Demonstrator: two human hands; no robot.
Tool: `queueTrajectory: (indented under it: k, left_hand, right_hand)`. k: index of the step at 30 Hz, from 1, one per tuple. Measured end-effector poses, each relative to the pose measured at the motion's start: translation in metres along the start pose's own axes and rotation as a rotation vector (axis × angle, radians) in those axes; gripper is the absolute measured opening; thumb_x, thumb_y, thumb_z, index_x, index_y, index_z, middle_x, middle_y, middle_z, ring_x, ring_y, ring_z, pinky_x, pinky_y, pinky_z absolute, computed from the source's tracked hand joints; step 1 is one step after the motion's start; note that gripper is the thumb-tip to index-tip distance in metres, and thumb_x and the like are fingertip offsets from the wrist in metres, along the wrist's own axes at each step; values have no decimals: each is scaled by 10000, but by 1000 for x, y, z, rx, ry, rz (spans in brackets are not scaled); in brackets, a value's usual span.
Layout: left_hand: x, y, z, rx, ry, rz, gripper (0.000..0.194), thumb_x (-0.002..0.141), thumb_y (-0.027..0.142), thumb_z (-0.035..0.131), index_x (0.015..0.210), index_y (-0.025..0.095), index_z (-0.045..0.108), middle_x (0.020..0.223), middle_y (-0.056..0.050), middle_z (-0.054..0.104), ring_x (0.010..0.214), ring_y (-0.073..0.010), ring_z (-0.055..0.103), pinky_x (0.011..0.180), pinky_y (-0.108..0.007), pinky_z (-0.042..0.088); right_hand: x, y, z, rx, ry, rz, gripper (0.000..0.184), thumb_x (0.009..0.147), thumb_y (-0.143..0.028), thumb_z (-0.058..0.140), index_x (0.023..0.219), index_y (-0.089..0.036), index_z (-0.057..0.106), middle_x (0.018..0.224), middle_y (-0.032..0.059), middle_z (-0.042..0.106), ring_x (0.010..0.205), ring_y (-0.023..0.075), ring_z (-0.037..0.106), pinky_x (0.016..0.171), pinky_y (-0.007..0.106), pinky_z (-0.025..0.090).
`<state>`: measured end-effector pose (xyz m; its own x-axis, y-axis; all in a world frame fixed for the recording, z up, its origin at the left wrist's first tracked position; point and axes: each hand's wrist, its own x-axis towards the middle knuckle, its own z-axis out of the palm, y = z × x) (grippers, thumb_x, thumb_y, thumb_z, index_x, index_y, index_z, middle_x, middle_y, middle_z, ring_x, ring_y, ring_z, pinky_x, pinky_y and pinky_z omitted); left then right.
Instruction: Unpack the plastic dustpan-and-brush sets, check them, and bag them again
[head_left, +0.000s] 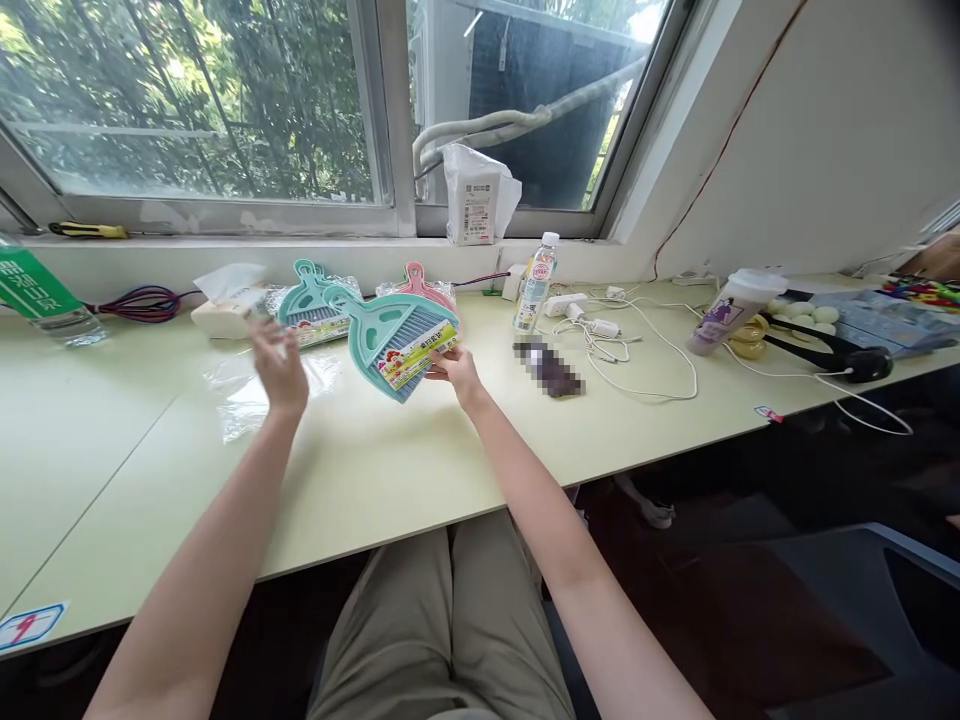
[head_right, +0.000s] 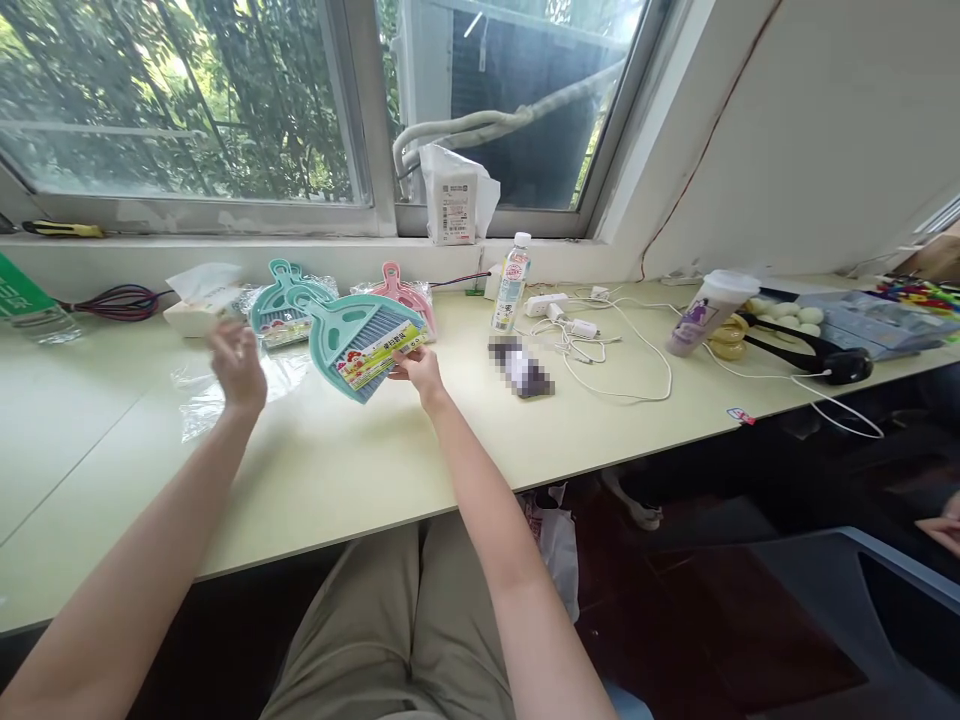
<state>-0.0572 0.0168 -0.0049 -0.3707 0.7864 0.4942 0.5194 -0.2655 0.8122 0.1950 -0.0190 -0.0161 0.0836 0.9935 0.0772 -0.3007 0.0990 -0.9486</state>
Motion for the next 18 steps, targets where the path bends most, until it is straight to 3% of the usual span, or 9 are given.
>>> queueTrajectory:
  k: [1,2,3,5,7,10,12,15,18]
  left_hand:
    - [-9,10,12,-170,-148,-73,553,998,464,234,1344,88,445,1238,-189,625,1179,-249,575,1111,-462,330]
    - [-19,18,22,-311,-336,-132,604,989,533,190,1290,123,517,1150,-162,671,1121,-249,614,1077,-449,382]
    - [-27,25,31,-429,-403,-208,622,973,582,194,1230,156,568,1083,-140,694,1078,-252,636,1021,-431,442]
    - [-41,34,42,-583,-456,-316,653,931,668,218,1157,198,611,1023,-117,705,1033,-255,654,921,-402,512]
    - [-47,36,43,-629,-497,-355,585,884,685,372,1127,211,614,1001,-99,704,992,-248,662,859,-382,537]
    - [-48,31,37,-567,-565,-353,490,766,542,649,1104,192,590,956,-73,697,879,-218,665,794,-364,546]
    - [-47,27,35,-513,-580,-370,464,726,481,681,1065,178,587,922,-59,687,822,-206,655,747,-351,542]
    - [-51,23,35,-440,-591,-417,417,733,508,635,982,175,611,874,-51,678,792,-215,646,708,-340,524]
    - [-56,24,38,-411,-654,-444,404,711,519,648,919,172,634,851,-54,686,809,-234,652,730,-345,515]
  right_hand:
    - [-1,0,0,13,-16,1,165,798,-202,738,884,-161,603,866,35,730,660,143,703,729,328,643]
    - [-1,-1,-1,19,-22,8,173,791,-212,750,878,-162,609,859,34,731,651,142,700,718,324,641]
    - [-1,-1,-1,20,-19,21,180,784,-222,761,867,-162,613,848,32,730,638,141,696,705,317,639]
    - [0,-2,-3,15,11,41,197,773,-240,779,838,-157,613,828,32,730,619,134,690,681,296,630]
    - [2,-1,-5,3,35,62,216,767,-261,789,825,-152,612,806,30,729,611,130,690,648,272,619]
    - [6,2,-11,-57,66,131,245,780,-332,779,790,-143,622,711,24,711,541,126,678,543,237,578]
    - [9,4,-20,-81,238,133,302,814,-413,729,737,-142,621,635,9,685,458,99,638,439,181,496]
    - [15,4,-41,-10,646,46,421,903,-493,578,665,-146,588,537,-22,627,350,44,531,323,135,316]
    - [21,0,-60,127,837,12,458,939,-483,513,620,-155,543,447,-58,527,297,30,423,302,146,274]
